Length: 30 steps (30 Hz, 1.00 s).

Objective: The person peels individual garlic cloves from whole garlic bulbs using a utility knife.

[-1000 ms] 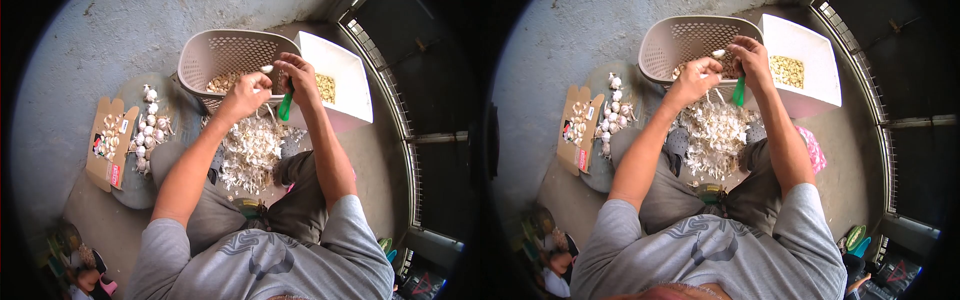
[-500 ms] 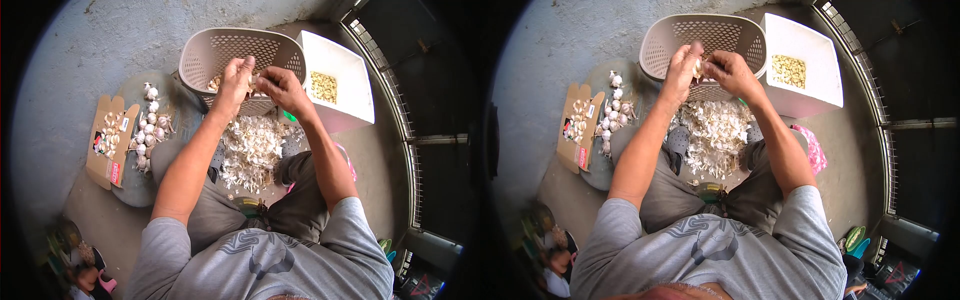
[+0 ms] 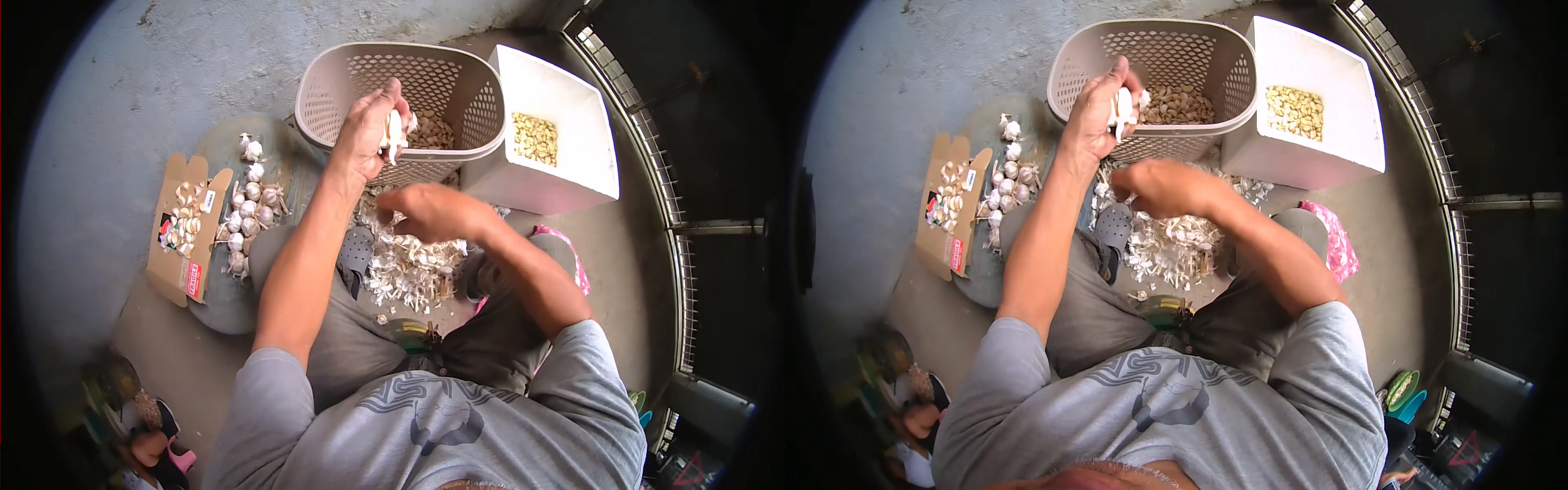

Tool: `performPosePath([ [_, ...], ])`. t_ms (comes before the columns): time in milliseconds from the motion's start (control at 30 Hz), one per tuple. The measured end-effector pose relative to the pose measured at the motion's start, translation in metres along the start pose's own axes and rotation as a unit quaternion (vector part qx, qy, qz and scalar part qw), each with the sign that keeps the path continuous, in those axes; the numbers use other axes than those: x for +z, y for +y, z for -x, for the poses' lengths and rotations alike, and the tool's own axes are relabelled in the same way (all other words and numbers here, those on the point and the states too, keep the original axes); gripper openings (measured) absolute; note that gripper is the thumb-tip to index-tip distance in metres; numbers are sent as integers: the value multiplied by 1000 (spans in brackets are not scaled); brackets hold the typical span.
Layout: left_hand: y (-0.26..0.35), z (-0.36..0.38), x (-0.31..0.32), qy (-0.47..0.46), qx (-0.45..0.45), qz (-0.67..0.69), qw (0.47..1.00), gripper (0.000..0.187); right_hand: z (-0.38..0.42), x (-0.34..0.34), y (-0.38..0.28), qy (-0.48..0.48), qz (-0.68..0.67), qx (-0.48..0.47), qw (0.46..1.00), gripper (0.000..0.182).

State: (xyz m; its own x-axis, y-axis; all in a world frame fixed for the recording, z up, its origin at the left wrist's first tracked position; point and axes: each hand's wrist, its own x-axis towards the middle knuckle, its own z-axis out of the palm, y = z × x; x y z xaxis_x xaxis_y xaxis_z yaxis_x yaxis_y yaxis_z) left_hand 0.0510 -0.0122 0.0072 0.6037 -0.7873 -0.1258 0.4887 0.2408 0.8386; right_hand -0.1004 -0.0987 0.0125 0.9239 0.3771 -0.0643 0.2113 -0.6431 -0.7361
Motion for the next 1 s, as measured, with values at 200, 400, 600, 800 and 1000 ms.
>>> performPosePath([
  [200, -8, 1, 0, 16, 24, -108, 994, 61, 13, -39, 42, 193, -27, 174, 965, 19],
  [400, -19, 4, 12, 72, 159, -268, 947, 67, -3, -39, 18, 344, -242, 109, 901, 30],
  [600, -19, 10, 22, 91, 145, -142, 975, 61, -11, -39, 26, 370, -240, 99, 892, 26],
  [800, -25, 12, 26, 35, 59, -113, 991, 45, -10, -42, 35, 434, -164, 70, 883, 26],
  [1000, -26, 18, 24, 38, -7, -3, 999, 39, -12, -36, 36, 424, -137, 72, 892, 24],
])
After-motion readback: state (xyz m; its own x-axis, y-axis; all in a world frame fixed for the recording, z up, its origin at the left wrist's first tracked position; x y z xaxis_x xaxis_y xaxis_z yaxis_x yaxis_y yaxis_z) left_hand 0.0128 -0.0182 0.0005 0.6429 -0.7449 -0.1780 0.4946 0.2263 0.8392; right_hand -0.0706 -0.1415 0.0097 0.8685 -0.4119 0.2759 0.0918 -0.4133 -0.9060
